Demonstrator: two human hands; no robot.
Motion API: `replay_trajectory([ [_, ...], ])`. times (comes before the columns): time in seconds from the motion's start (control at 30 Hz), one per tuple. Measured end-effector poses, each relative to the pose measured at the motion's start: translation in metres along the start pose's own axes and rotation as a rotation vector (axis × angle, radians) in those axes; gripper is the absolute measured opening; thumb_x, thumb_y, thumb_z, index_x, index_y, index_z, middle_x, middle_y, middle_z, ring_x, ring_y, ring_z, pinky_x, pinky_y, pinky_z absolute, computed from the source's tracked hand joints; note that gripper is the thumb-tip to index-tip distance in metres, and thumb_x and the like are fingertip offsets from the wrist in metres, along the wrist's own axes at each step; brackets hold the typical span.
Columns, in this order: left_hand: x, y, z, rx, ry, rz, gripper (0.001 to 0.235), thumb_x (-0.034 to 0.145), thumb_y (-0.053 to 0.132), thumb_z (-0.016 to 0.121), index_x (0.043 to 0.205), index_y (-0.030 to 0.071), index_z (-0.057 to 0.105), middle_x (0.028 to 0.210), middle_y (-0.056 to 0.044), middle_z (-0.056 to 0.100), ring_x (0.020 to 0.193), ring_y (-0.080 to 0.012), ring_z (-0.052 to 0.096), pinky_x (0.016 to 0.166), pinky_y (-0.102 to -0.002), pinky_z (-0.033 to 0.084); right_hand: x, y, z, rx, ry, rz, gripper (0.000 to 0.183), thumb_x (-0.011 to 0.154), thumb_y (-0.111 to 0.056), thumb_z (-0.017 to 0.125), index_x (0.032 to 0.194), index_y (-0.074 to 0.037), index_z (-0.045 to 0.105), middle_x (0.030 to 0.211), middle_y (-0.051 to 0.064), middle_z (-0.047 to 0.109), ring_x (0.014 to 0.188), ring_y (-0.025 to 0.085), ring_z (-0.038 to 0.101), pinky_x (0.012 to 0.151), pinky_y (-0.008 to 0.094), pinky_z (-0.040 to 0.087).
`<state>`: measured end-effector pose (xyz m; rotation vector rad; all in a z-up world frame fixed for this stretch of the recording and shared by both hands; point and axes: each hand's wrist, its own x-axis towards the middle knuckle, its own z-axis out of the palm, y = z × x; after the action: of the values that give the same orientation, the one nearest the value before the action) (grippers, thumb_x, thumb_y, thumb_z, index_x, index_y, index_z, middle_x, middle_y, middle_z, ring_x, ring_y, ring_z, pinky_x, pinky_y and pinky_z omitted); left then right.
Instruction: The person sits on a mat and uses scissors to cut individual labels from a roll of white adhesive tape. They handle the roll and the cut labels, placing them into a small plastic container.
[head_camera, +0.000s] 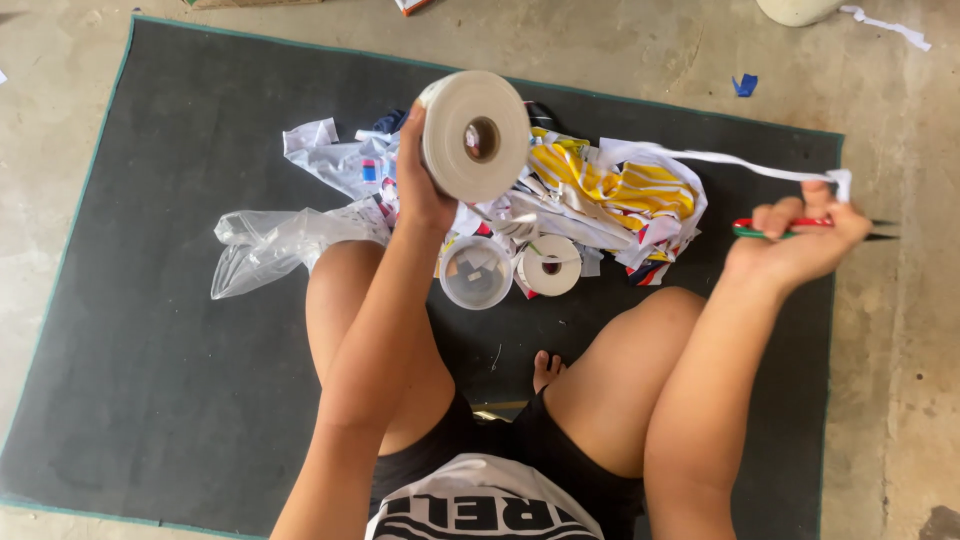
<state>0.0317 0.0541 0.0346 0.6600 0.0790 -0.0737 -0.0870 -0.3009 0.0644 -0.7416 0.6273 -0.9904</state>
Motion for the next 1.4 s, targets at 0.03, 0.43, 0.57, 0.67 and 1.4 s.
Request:
replay_trajectory([
  [0.03,-0.001,0.008,0.003,-0.002,0.005,0.001,0.034,0.093,0.041,0.06,0.116,0.017,0.066,0.102,-0.004,0.068,0.097,-0.0193,0.064,0.085,-0.037,0.053,0.007,-0.002,-0.006,-0.004,-0.003,0.002,0.022,0.066,-0.026,0.056,0.068,-0.005,0.059,0.068,0.003,0.061,0.038,0.014,0.026,0.045,0.03,0.019],
  [0.43,-0.014,0.078,-0.007,0.619,0.409,0.039,0.071,0.076,0.057,0.065,0.135,0.019,0.053,0.125,-0.002,0.063,0.111,-0.0161,0.062,0.09,-0.032,0.05,-0.011,0.022,-0.008,-0.913,-0.412,0.027,0.001,0.094,-0.016,0.054,0.093,-0.015,0.053,0.095,0.017,0.078,0.045,0.008,0.043,0.04,0.023,0.03],
  [0.57,-0.012,0.087,-0.028,0.607,0.265,0.178,0.066,0.086,0.041,0.068,0.142,0.012,0.047,0.112,-0.005,0.068,0.1,-0.0151,0.066,0.085,-0.031,0.053,-0.033,0.036,0.004,-1.009,-0.705,-0.232,0.013,0.105,-0.008,0.06,0.094,-0.013,0.057,0.096,0.006,0.078,0.063,0.005,0.047,0.056,0.023,0.035],
  [0.67,-0.012,0.095,-0.038,0.641,0.247,0.203,0.074,0.088,0.036,0.072,0.149,0.011,0.04,0.102,-0.005,0.07,0.093,-0.0135,0.069,0.086,-0.03,0.055,-0.053,0.047,0.018,-0.991,-0.874,-0.333,0.012,0.106,-0.005,0.065,0.095,-0.01,0.062,0.095,0.004,0.075,0.088,0.008,0.063,0.08,0.025,0.046],
  [1.4,0.004,0.111,-0.047,0.531,0.484,0.232,0.087,0.079,0.038,0.076,0.153,0.011,0.039,0.089,-0.002,0.067,0.083,-0.0112,0.067,0.078,-0.028,0.054,-0.228,0.182,0.126,-1.336,-1.609,-0.498,0.019,0.092,-0.028,0.072,0.106,-0.016,0.072,0.103,0.006,0.066,0.085,0.035,0.068,0.06,0.05,0.052],
])
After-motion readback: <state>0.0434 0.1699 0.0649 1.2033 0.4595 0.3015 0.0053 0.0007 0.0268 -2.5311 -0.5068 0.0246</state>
